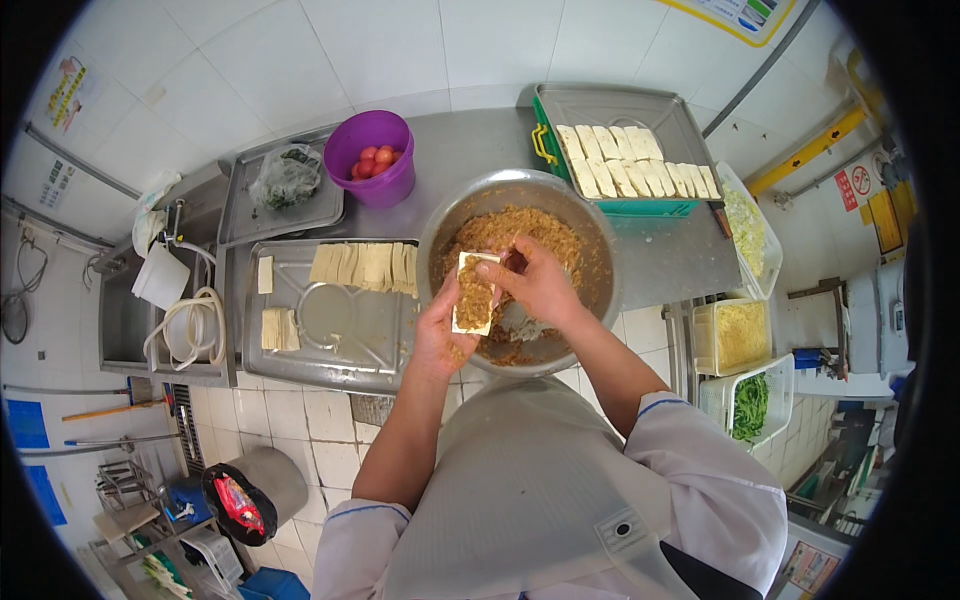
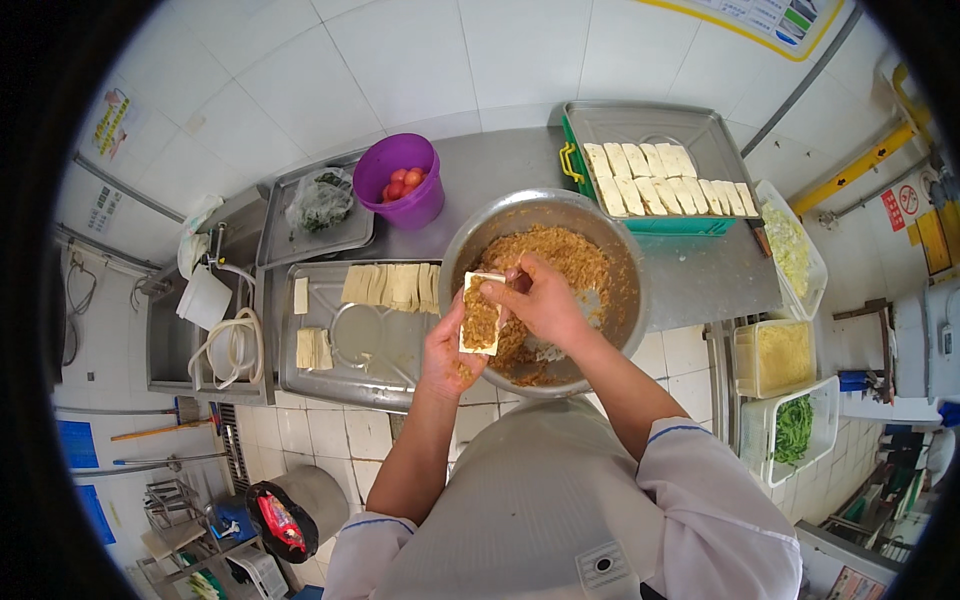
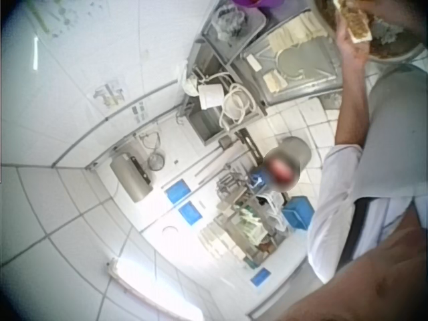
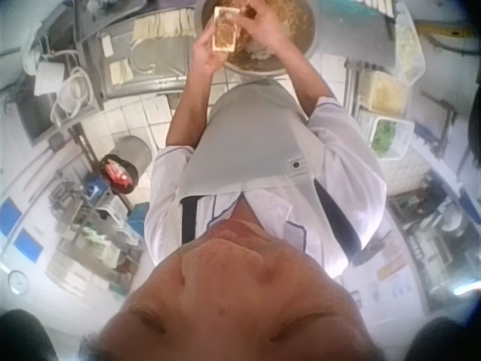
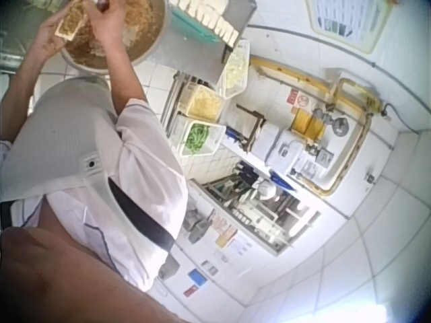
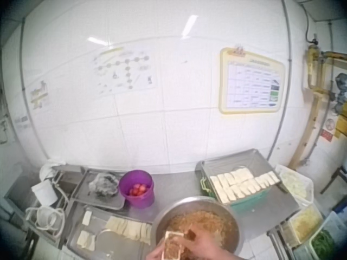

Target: The person repeatedly scoops a crumbly filling from a large metal bowl and places it onto rectangular tofu slices. They then cover each filled slice with another tofu slice and arrange the assembled units on a metal tray.

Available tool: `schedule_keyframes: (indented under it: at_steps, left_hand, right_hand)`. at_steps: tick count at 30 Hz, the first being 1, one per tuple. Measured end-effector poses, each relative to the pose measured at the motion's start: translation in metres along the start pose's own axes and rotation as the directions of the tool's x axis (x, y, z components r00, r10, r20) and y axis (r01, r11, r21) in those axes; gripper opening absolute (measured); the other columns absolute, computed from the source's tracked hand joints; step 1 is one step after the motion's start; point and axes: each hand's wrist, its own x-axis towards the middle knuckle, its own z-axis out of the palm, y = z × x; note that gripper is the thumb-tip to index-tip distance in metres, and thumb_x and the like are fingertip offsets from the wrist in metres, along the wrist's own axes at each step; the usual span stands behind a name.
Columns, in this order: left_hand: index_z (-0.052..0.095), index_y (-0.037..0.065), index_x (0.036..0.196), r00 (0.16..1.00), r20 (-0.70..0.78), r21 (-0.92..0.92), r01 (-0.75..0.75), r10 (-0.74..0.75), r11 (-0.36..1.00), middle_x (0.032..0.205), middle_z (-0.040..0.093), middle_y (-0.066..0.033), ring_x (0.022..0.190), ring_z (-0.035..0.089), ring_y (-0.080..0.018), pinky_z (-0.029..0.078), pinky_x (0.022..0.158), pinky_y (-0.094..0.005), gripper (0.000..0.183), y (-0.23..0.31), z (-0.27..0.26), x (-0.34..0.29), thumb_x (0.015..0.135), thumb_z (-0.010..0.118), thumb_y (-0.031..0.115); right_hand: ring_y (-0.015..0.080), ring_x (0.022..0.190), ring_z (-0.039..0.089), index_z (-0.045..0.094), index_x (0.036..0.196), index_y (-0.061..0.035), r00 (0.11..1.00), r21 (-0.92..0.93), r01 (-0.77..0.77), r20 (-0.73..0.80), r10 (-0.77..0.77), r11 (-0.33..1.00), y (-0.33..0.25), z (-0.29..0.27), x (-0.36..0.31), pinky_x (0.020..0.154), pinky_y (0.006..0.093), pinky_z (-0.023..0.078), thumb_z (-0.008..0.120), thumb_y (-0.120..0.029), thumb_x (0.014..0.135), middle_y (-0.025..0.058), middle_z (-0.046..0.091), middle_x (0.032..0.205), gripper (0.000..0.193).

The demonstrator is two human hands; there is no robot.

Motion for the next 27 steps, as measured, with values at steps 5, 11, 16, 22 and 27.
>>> schedule_keyframes:
  at_steps: [5,11,16,22,27]
  left_hand:
    - [0.039,0.004,0.162,1.0,-0.027,-0.033,0.012,-0.013,0.999,0.159,0.053,-0.013,0.142,0.056,-0.0255,0.046,0.121,-0.0431,0.054,0.004,-0.01,-0.002,0.115,0.045,0.029]
    - [0.052,0.002,0.152,0.988,-0.122,-0.011,-0.1,0.097,0.995,0.144,0.065,-0.0139,0.13,0.065,-0.0306,0.051,0.115,-0.0444,0.047,0.015,-0.036,-0.004,0.114,0.047,0.031]
    - [0.053,-0.004,0.147,0.945,-0.274,-0.079,-0.207,0.178,0.975,0.147,0.062,-0.0204,0.134,0.062,-0.034,0.049,0.119,-0.0467,0.045,0.031,-0.05,-0.01,0.114,0.049,0.026]
    - [0.053,-0.006,0.146,0.931,-0.293,-0.082,-0.253,0.22,0.964,0.146,0.063,-0.022,0.135,0.062,-0.0343,0.051,0.118,-0.0469,0.045,0.037,-0.049,-0.01,0.113,0.049,0.024]
    - [0.056,-0.007,0.143,0.937,-0.297,-0.092,-0.221,0.185,0.971,0.142,0.066,-0.0221,0.133,0.064,-0.034,0.051,0.116,-0.0469,0.044,0.034,-0.045,-0.008,0.113,0.05,0.025]
  right_hand:
    - [0.0068,0.071,0.057,0.061,0.09,-0.0052,0.999,0.137,0.036,-0.011,-0.035,0.99,0.013,0.004,0.01,0.065,0.027,0.049,0.081,-0.023,0.1,-0.0009,0.062,0.08,0.029]
    - [0.0163,0.073,0.067,0.073,0.104,-0.0019,0.988,-0.113,-0.143,-0.072,0.135,0.983,0.072,-0.021,0.031,0.072,0.0327,0.055,0.069,-0.034,0.106,0.0059,0.069,0.079,0.032]
    - [0.0372,0.08,0.072,0.073,0.106,0.0038,0.928,-0.737,-0.236,0.022,0.371,0.633,0.154,-0.026,0.007,0.077,0.0462,0.056,0.074,-0.029,0.096,0.0211,0.076,0.09,0.034]
    - [0.0378,0.087,0.074,0.073,0.116,0.0027,0.917,-0.625,-0.386,-0.178,0.357,0.678,0.224,0.007,-0.016,0.081,0.0462,0.057,0.076,-0.027,0.091,0.0221,0.077,0.094,0.039]
    - [0.0249,0.079,0.072,0.074,0.114,0.0016,0.915,-0.49,-0.398,-0.151,0.374,0.776,0.219,0.002,-0.019,0.074,0.0396,0.056,0.077,-0.023,0.092,0.0149,0.075,0.087,0.034]
